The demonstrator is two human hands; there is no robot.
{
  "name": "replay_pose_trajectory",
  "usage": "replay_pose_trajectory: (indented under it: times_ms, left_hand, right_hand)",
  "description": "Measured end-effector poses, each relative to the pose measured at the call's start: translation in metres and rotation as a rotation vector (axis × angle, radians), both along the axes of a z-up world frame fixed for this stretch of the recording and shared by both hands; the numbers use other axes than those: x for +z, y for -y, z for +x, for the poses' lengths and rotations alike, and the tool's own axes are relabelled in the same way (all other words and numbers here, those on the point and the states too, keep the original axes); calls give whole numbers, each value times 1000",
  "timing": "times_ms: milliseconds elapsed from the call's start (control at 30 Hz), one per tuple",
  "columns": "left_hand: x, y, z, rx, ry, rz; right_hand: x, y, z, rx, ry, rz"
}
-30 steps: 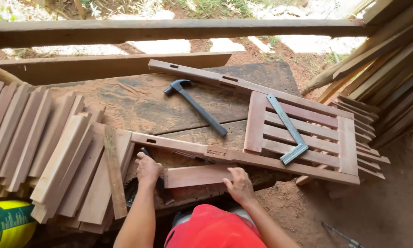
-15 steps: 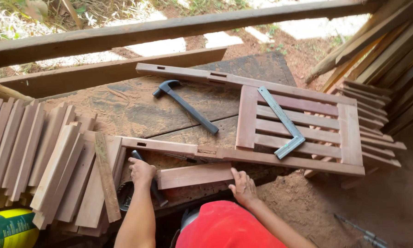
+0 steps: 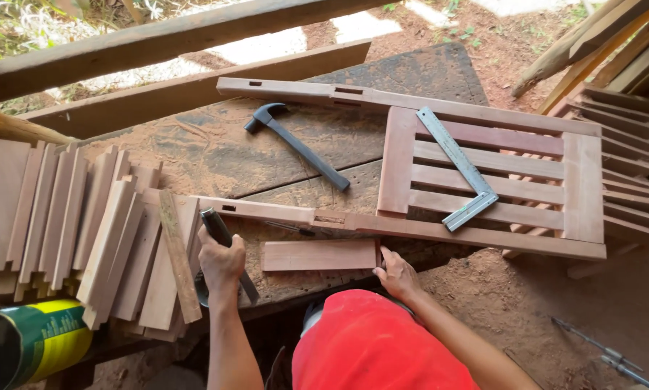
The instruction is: The person assembles a slatted wooden panel on a rustic workbench, fitting wooden slats into a frame, marking positions with a try square and pencil, and hammering nails to fasten the parts together. They reposition the panel and add pieces while working through the assembly.
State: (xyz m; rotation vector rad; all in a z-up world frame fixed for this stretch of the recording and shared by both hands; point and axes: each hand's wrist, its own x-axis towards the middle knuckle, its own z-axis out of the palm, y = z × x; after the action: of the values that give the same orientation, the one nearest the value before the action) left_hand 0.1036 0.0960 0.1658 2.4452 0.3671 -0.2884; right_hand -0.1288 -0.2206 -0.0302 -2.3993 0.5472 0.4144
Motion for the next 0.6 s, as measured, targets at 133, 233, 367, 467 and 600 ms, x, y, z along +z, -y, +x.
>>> replay_pose_trajectory:
  times_ms: [133, 233, 367, 467, 600]
  left_hand:
    - [-31, -15, -19, 147, 289, -302]
    - [-25, -17, -33, 199, 391, -524]
    - [-4, -18, -49, 194, 493, -521]
    - [-13, -35, -67, 157, 556, -418]
    - [33, -56, -92, 59, 519, -455]
  right_hand:
    - [3, -11, 17, 75, 26, -17]
    - [29, -28, 40, 132, 46, 33]
    - [63, -48, 65, 69, 266, 5]
    - [33, -35, 95, 57, 493, -20]
    - [90, -23, 167, 90, 608, 44]
